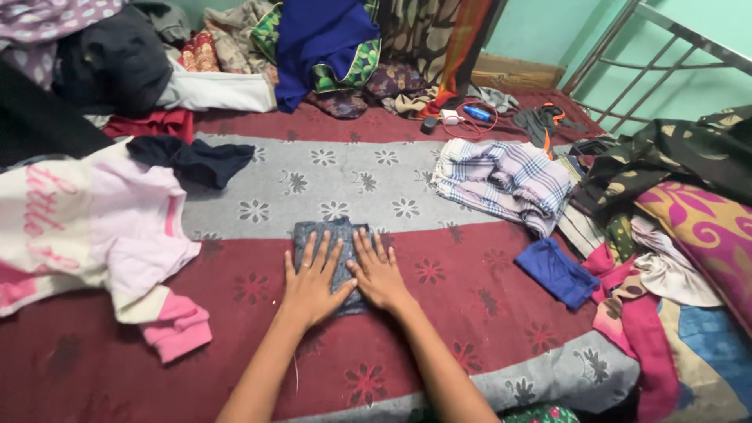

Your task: The person folds various garments on a bed, including a blue shirt, a gray patterned top, a pink and white shirt, a dark blue shirt, and a striped shirt. Each item is smoothed, folded into a compact rectangle, and placed in a growing stack.

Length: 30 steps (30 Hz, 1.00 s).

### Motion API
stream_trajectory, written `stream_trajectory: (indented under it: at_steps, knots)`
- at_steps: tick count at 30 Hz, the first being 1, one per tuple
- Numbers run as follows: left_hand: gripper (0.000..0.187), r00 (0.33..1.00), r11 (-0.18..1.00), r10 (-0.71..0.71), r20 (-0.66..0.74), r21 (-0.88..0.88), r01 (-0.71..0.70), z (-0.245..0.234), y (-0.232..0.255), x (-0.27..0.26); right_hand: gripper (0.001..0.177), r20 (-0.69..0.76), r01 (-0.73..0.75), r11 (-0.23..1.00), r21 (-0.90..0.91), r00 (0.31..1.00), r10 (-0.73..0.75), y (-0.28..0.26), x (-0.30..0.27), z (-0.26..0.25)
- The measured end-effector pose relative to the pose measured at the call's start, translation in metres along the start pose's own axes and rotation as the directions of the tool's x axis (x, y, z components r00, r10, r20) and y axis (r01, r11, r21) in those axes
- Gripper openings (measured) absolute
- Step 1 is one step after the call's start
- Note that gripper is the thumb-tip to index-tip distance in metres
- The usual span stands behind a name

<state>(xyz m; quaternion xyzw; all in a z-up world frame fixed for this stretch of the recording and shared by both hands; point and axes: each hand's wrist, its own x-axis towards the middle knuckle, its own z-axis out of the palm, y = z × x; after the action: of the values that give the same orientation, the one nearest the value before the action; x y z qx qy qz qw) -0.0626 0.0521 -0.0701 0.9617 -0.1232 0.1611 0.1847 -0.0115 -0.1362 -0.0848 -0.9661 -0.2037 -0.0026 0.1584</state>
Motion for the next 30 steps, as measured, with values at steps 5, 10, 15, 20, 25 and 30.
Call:
stream_trajectory:
  at_steps: [5,10,15,20,25,30]
  knots:
    - [0.096,0.994,0.998,-0.036,0.103,0.048,0.032,0.002,-0.004,0.011,0.074,0.147,-0.041,0.999,0.021,0.988,0.038,0.011,0.014,0.003]
    - [0.098,0.987,0.996,-0.067,0.146,0.074,0.056,-0.013,0.007,0.008,0.072,0.233,-0.050,0.994,0.097,0.972,0.026,0.027,0.042,-0.002]
    - [0.094,0.952,0.904,-0.057,0.301,0.421,-0.079,-0.027,0.025,0.020,0.067,0.060,0.195,0.947,0.255,0.974,-0.216,0.002,0.055,-0.033]
    - [0.088,0.988,0.993,-0.019,0.153,0.119,0.000,-0.018,0.041,-0.001,0.062,0.395,0.168,0.960,0.224,0.885,-0.247,-0.059,0.054,-0.033]
    - [0.085,0.944,0.992,-0.114,0.310,0.090,0.090,-0.029,0.040,-0.011,0.058,0.274,0.359,0.929,0.090,0.888,-0.370,-0.073,0.060,-0.026]
    - [0.089,0.924,0.989,-0.135,0.357,0.112,0.101,-0.036,0.044,-0.001,0.058,0.189,0.317,0.937,0.145,0.921,-0.341,-0.064,0.079,-0.011]
